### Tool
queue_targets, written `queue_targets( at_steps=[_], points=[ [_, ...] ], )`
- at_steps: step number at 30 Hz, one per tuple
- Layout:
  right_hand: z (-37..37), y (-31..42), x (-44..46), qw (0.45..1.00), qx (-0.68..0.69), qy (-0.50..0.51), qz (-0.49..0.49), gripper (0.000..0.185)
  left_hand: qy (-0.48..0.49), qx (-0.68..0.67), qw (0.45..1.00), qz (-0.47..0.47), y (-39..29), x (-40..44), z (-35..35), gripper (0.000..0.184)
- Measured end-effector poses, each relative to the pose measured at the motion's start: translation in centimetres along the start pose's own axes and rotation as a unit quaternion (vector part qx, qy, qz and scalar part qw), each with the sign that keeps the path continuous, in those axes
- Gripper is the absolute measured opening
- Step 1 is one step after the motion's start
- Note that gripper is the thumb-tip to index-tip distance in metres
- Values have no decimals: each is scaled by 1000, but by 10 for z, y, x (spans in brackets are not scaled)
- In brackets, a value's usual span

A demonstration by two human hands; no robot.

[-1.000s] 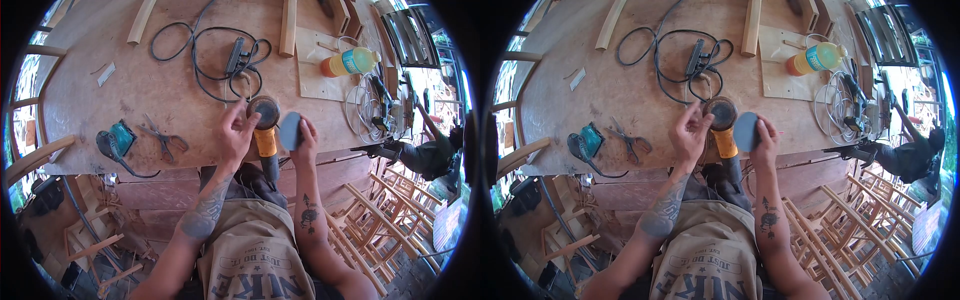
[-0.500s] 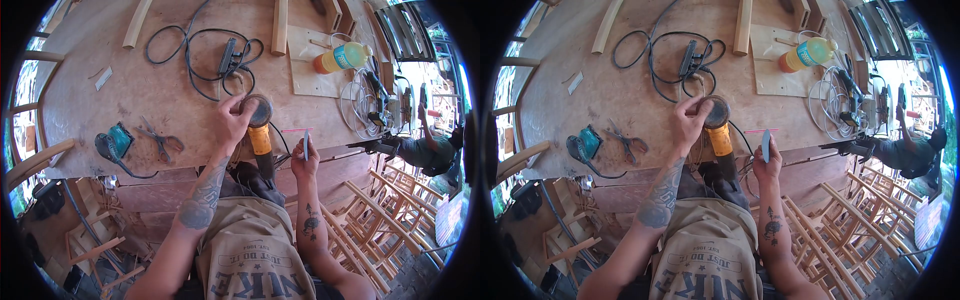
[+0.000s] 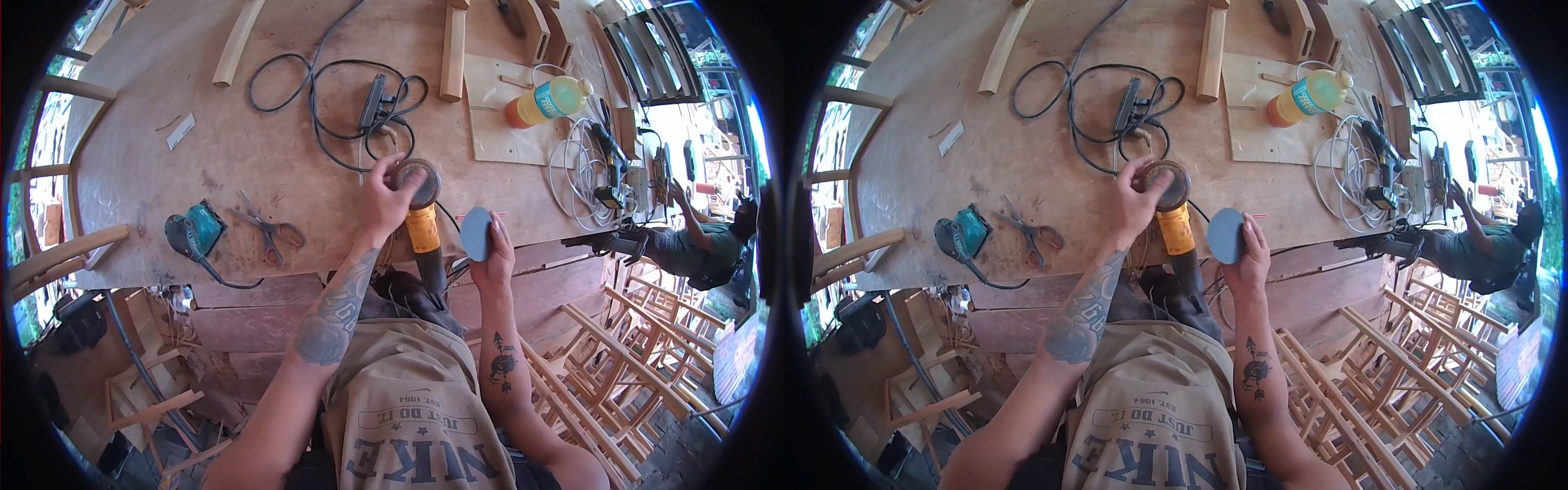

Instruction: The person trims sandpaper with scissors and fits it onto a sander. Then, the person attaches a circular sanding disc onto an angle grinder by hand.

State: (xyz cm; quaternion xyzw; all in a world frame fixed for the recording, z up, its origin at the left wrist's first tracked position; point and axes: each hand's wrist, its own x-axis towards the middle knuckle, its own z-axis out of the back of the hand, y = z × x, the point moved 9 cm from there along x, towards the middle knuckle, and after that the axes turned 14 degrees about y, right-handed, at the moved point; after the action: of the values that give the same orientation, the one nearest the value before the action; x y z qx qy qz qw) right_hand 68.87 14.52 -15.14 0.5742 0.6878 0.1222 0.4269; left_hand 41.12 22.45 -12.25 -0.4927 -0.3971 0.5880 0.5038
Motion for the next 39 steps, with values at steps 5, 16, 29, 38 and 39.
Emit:
queue_targets(
  at_steps=[5,16,29,38,39],
  points=[
    [-13,3,18,990,-131,40,35,27,-128,-166,977,34,24,-30,33,39],
    [-65,6,43,959,-265,29,97,23,-60,-130,985,93,30,-10,27,35],
    [-121,-6,63,910,-403,46,88,27,-132,-64,989,12,-10,-28,31,23],
    [-124,-8,65,878,-457,25,139,19,-144,-79,984,65,-1,-29,30,22],
    [-124,-7,65,878,-457,25,139,19,-143,-78,984,65,-1,-29,30,22]
  ],
)
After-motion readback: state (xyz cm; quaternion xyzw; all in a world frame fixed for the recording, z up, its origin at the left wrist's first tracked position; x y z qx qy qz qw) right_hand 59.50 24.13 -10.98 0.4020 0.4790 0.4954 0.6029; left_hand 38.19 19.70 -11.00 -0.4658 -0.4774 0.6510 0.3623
